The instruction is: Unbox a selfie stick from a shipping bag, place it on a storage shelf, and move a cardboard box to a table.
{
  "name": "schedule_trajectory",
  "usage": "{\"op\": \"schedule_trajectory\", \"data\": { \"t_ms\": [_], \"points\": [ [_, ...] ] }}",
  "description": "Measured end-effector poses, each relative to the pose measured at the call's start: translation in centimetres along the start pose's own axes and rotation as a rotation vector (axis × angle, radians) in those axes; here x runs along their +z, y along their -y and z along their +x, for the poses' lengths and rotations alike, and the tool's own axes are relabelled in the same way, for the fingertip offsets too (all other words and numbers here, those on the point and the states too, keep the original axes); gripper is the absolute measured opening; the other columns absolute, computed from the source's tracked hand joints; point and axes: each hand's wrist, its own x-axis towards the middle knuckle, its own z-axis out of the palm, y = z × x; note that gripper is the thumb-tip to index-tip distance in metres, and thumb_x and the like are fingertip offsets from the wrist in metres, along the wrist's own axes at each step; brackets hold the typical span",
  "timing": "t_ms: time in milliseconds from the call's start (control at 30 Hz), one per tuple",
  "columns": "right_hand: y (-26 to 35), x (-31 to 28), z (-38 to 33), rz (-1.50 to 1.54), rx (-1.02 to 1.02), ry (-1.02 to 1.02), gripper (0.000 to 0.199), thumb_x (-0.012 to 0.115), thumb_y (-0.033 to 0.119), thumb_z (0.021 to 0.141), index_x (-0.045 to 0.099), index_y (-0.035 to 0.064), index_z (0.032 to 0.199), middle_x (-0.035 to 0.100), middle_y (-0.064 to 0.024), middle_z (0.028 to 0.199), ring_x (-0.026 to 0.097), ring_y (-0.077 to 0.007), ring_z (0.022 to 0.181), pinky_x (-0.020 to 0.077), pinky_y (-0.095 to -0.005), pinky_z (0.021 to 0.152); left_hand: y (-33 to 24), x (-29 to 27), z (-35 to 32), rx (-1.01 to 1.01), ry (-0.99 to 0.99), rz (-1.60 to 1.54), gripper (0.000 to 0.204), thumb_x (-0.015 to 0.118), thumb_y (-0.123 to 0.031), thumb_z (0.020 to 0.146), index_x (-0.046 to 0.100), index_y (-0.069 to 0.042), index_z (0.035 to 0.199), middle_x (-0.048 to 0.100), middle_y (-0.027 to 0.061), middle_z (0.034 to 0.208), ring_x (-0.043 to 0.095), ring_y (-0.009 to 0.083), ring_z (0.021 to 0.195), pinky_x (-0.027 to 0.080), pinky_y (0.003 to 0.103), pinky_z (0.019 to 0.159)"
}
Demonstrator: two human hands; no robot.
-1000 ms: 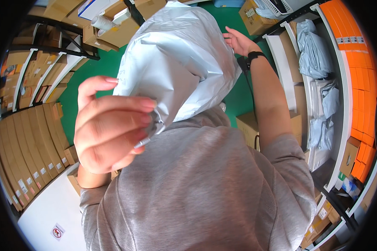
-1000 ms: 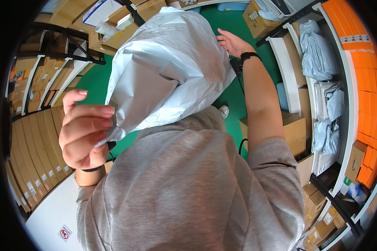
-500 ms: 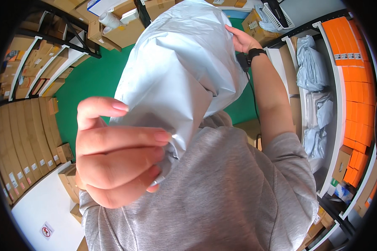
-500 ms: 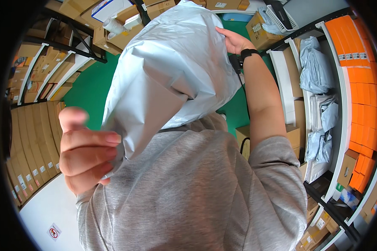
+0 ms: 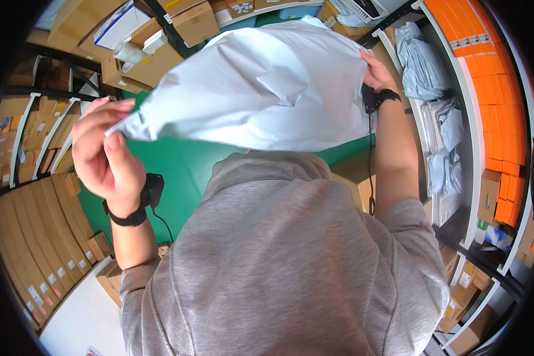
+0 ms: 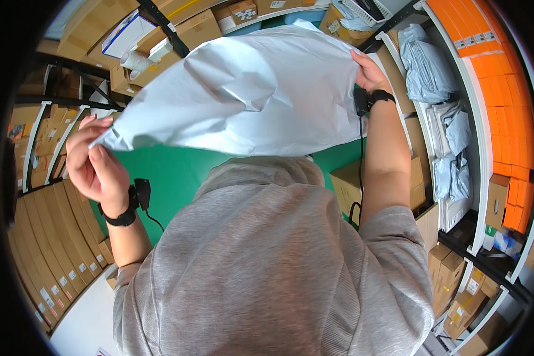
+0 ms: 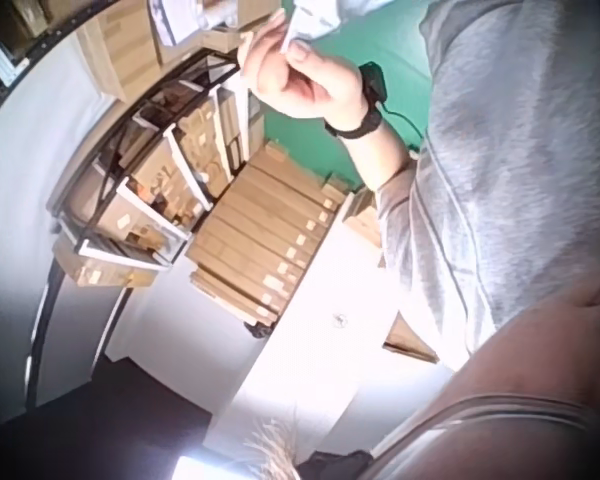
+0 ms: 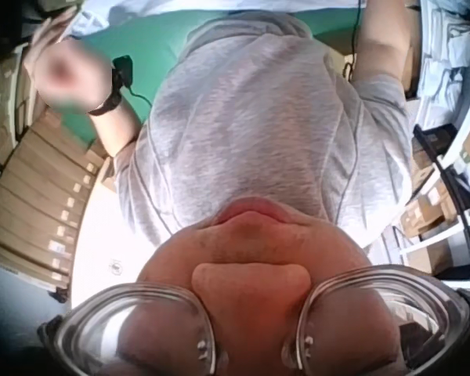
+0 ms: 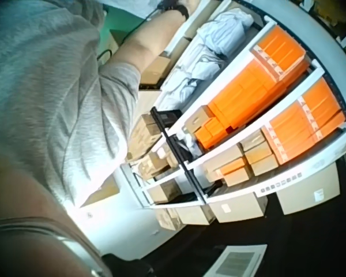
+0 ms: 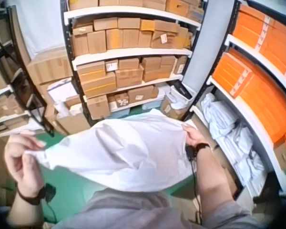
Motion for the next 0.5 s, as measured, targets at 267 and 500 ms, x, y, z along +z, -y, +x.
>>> {"op": "schedule_trajectory", "data": {
  "t_ms": [267, 500],
  "points": [
    [1.1, -6.3, -9.9, 0.077, -0.122, -0.221, 0.042, 0.067, 0.024, 0.100, 0.058, -0.0016, 0.132, 0.068, -0.0132, 0.127, 0.065, -0.0251, 0.118, 0.0476, -0.0423, 0.108, 4.3, 5.8, -1.4, -0.148, -0.087, -0.118, 0.007, 0.052, -0.006, 0.104, 0.052, 0.001, 0.104, 0.063, 0.0178, 0.104, 0.066, 0.0304, 0.099, 0.051, 0.043, 0.094],
    [1.6, -14.0, -17.6, 0.084, -0.215, -0.417, 0.037, 0.065, 0.029, 0.102, 0.060, 0.0008, 0.127, 0.069, -0.0142, 0.123, 0.066, -0.0268, 0.115, 0.0503, -0.0447, 0.106, 2.1, 14.0, 1.0, -0.155, -0.003, -0.249, 0.006, 0.053, -0.003, 0.103, 0.054, 0.002, 0.106, 0.063, 0.0166, 0.106, 0.063, 0.0230, 0.098, 0.049, 0.036, 0.092]
  ]
}}
